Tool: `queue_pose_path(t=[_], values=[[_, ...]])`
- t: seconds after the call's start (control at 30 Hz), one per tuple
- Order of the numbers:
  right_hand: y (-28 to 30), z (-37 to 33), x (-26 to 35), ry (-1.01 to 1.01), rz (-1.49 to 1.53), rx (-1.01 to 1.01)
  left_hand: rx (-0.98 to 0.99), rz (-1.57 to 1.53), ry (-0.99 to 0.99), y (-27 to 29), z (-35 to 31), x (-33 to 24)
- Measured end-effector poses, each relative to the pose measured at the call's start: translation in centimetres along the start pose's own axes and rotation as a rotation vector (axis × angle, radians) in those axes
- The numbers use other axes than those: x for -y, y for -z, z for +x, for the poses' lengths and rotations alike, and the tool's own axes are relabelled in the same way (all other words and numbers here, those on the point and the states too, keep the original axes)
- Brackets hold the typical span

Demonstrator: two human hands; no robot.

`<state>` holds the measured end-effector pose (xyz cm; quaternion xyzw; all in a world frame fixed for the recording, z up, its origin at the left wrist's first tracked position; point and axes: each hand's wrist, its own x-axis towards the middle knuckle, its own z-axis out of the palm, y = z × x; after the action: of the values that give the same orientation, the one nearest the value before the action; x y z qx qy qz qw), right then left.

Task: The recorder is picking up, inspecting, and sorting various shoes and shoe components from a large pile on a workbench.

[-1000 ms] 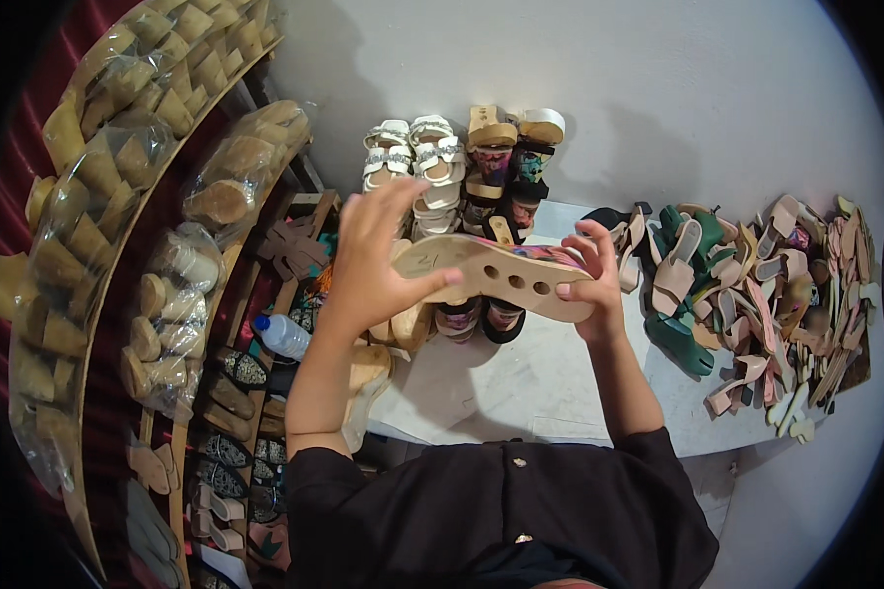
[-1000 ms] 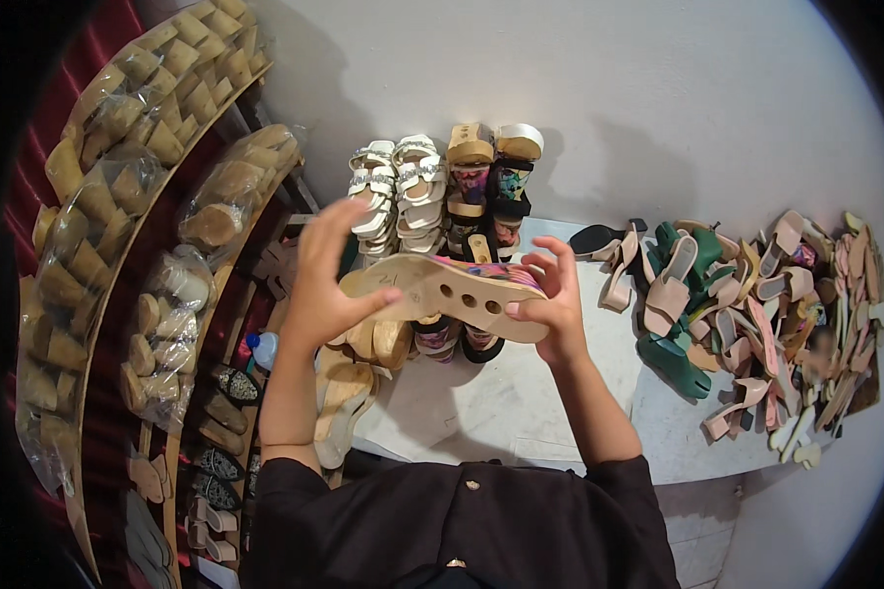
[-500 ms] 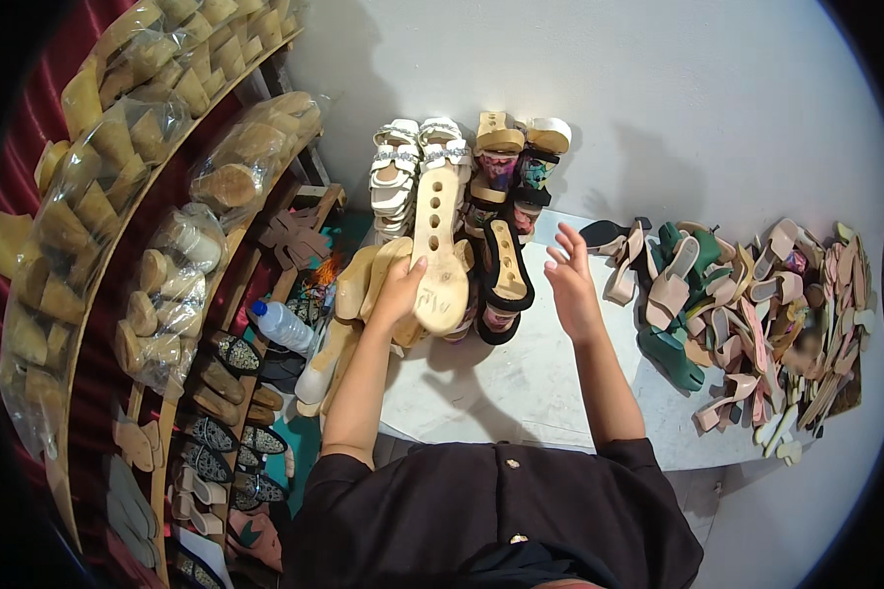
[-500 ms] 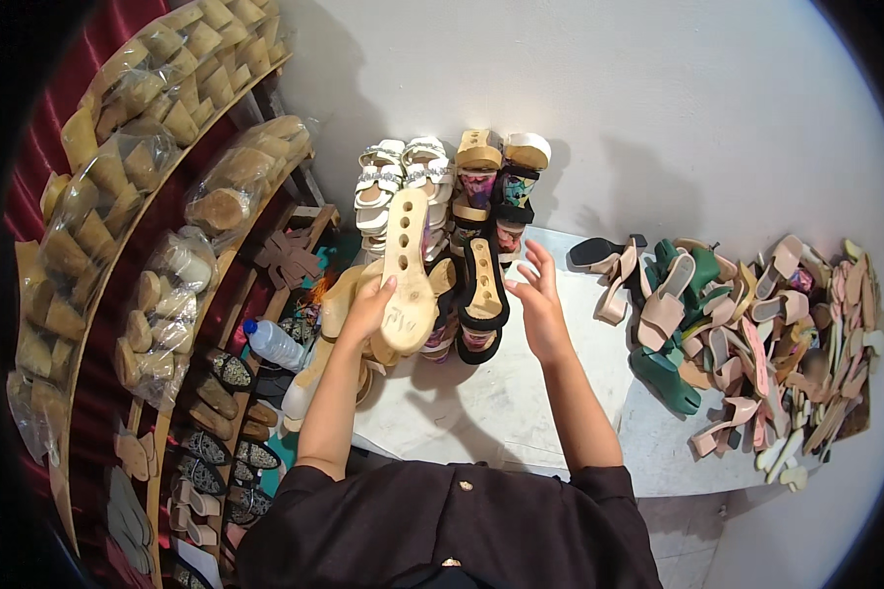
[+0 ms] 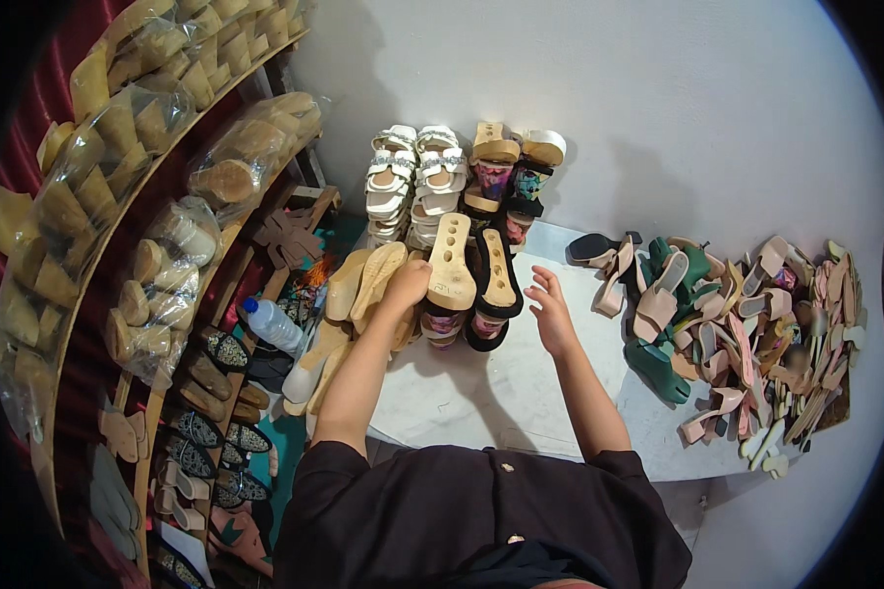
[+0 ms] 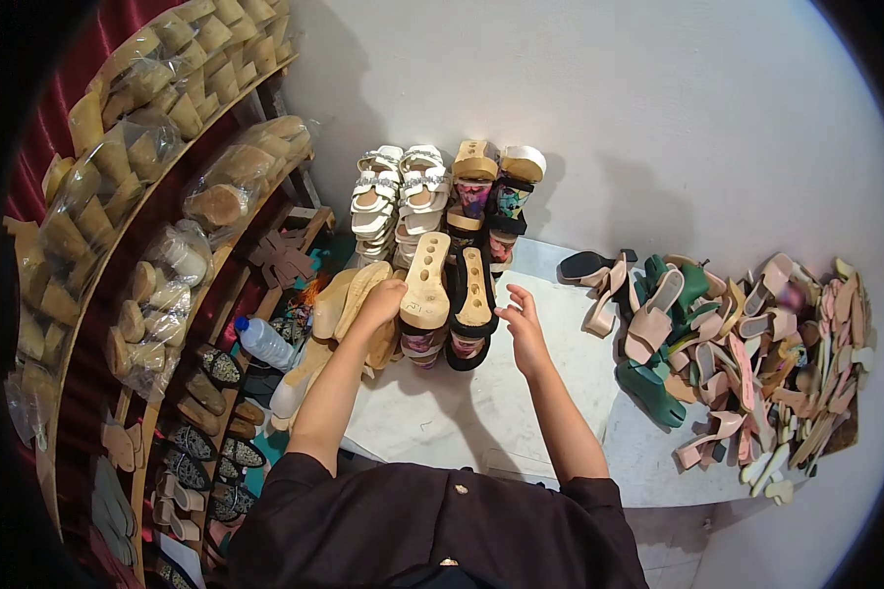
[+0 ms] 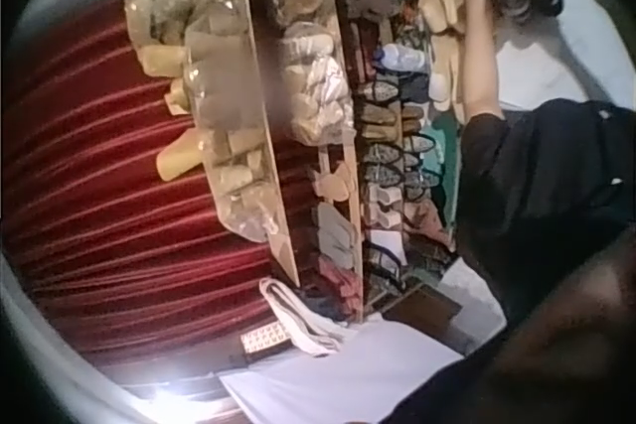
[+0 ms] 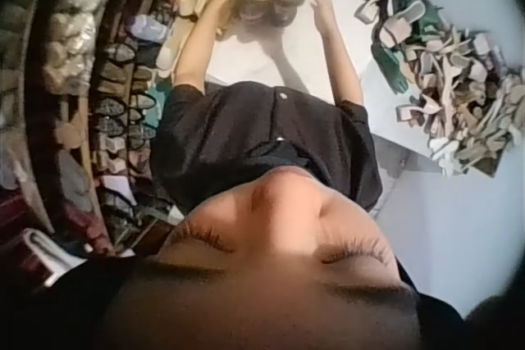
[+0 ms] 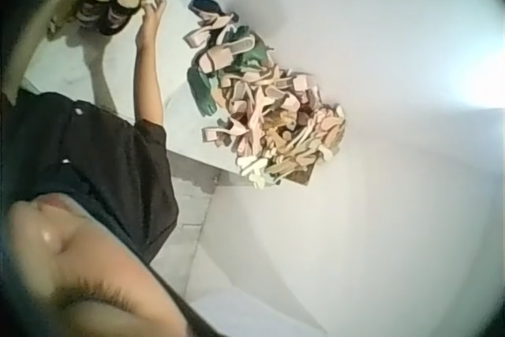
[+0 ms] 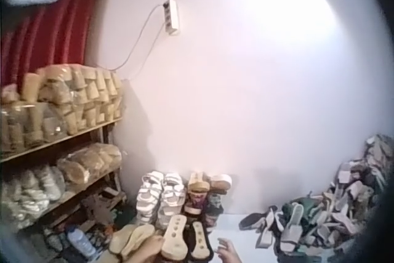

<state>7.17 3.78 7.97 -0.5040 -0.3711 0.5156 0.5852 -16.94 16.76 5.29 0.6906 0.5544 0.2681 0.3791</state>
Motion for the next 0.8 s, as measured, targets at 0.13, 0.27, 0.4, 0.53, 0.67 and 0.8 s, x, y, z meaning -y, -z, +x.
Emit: queue_pose_path(t=[0.13,0.27,0.4,0.53,0.67,0.8], values=[[0.0,1.3,-2.6,-0.008,-0.141,0.056,0.011,0.03,-0.039,0.1,0.6,-0.1],[-1.9,1.7,-4.5,-0.006,-0.065,0.101,0.135,0.149,-0.076,0.7,1.8,1.6],[-2.1,2.3,-5.8,0.094,0.015,0.065,0.185,-0.113,0.004,0.6,1.5,2.1],[-1.5,3.1,-7.0,0.204,-0.053,0.037,0.172,-0.396,0.102,-0.1,0.2,0.6],[-2.2,2.5,-6.7,0.188,0.071,-0.041,0.133,-0.625,0.174,0.3,-1.6,0.2],[-4.1,-0.3,-5.3,0.252,-0.008,-0.16,-0.16,-0.644,-0.029,0.2,-3.1,1.0]])
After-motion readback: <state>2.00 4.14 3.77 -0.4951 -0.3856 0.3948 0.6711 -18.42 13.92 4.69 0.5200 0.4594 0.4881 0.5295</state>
